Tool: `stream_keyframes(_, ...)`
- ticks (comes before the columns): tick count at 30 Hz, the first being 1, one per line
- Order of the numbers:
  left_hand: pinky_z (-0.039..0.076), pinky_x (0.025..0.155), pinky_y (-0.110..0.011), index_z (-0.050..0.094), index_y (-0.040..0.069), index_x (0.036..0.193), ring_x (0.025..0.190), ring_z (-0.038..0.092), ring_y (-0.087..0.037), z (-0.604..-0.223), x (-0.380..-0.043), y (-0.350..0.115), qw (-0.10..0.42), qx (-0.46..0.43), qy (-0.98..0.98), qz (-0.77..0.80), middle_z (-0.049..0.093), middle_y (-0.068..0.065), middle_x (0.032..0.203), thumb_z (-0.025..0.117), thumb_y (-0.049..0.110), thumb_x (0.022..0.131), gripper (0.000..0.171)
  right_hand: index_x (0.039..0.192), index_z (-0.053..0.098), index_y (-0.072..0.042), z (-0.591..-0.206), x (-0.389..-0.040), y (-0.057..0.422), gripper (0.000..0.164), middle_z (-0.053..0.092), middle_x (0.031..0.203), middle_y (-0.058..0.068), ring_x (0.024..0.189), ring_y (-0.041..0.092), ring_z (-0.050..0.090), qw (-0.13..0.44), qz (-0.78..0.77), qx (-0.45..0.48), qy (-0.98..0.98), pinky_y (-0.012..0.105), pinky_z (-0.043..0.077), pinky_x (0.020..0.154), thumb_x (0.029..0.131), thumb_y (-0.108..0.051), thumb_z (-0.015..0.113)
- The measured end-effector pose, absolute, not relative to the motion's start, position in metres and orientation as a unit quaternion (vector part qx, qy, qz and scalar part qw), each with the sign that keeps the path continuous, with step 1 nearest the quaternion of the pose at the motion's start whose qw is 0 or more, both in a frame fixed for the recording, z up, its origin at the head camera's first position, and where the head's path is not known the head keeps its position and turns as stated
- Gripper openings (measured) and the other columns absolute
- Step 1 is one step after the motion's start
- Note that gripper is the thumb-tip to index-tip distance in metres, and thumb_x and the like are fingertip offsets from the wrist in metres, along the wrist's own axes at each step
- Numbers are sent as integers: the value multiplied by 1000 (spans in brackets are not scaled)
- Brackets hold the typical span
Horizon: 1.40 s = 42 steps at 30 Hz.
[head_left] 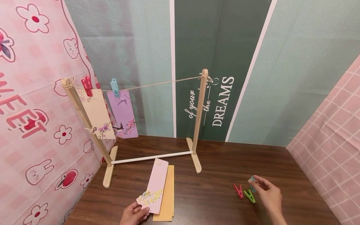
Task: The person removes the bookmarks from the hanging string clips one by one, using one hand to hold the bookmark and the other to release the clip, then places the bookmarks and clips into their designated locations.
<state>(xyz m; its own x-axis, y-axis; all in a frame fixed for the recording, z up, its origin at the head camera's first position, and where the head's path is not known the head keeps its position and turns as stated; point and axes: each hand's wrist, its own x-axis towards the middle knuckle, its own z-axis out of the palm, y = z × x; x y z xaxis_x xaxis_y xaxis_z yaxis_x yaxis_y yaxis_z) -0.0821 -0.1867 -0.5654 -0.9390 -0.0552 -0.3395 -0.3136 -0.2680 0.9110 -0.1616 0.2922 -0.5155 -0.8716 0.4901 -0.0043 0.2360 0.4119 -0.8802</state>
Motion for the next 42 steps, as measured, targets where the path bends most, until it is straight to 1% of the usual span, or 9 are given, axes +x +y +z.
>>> stream_keyframes(7,56,60,-23,60,-4,92,65,67,-13,-567,-82,-188,87,-146,618,767,66,-5,72,70,-8,82,15,118,68,-8,-519,-159,295,60,71,103,0,78,-7,56,110,469,-211,-850,13,47,64,75,-49,80)
stream_keyframes(12,56,60,-23,61,-3,91,65,67,-13,-567,-82,-189,89,-139,627,761,66,-5,72,72,-6,82,15,120,65,-5,-521,-159,296,56,69,109,9,77,-8,54,103,469,-200,-854,16,50,62,79,-40,81)
stream_keyframes(19,56,61,-23,60,-4,91,66,67,-13,-566,-83,-188,92,-132,633,757,66,-5,73,74,-4,80,18,118,66,-5,-522,-158,296,53,70,104,7,76,-7,55,107,461,-207,-856,16,49,62,79,-38,81)
stream_keyframes(27,55,58,-22,60,-5,89,64,66,-13,-564,-83,-187,90,-132,652,741,65,-5,71,75,-2,79,18,116,68,-5,-523,-156,296,51,72,98,4,74,-7,56,117,449,-207,-861,14,44,62,78,-36,82)
stream_keyframes(33,56,58,-23,58,0,83,63,66,-13,-564,-83,-186,96,-153,634,752,67,-7,70,69,3,87,12,114,69,-5,-525,-155,296,49,72,94,3,73,-6,56,114,439,-208,-866,15,43,61,78,-36,82)
stream_keyframes(34,56,59,-23,59,0,82,63,66,-13,-564,-83,-186,97,-156,632,753,67,-7,70,67,4,89,11,114,69,-6,-525,-155,296,49,72,93,2,73,-6,56,114,437,-210,-867,16,44,60,78,-36,83)
stream_keyframes(37,56,59,-24,60,-7,85,63,66,-13,-564,-84,-187,98,-157,632,752,67,-8,69,60,3,92,12,114,70,-7,-528,-157,296,48,72,91,1,72,-6,56,115,433,-214,-868,19,46,58,77,-35,83)
stream_keyframes(40,56,59,-24,59,-12,87,63,66,-13,-564,-84,-188,104,-148,634,752,67,-9,69,55,-1,93,12,115,70,-7,-530,-156,296,47,72,92,2,73,-5,56,111,432,-217,-868,19,47,58,78,-33,82)
stream_keyframes(42,56,60,-23,58,-13,88,64,66,-13,-564,-83,-188,108,-140,635,752,67,-9,70,55,-3,92,12,115,69,-6,-532,-155,297,47,71,94,4,73,-5,56,108,435,-216,-868,20,48,58,78,-32,82)
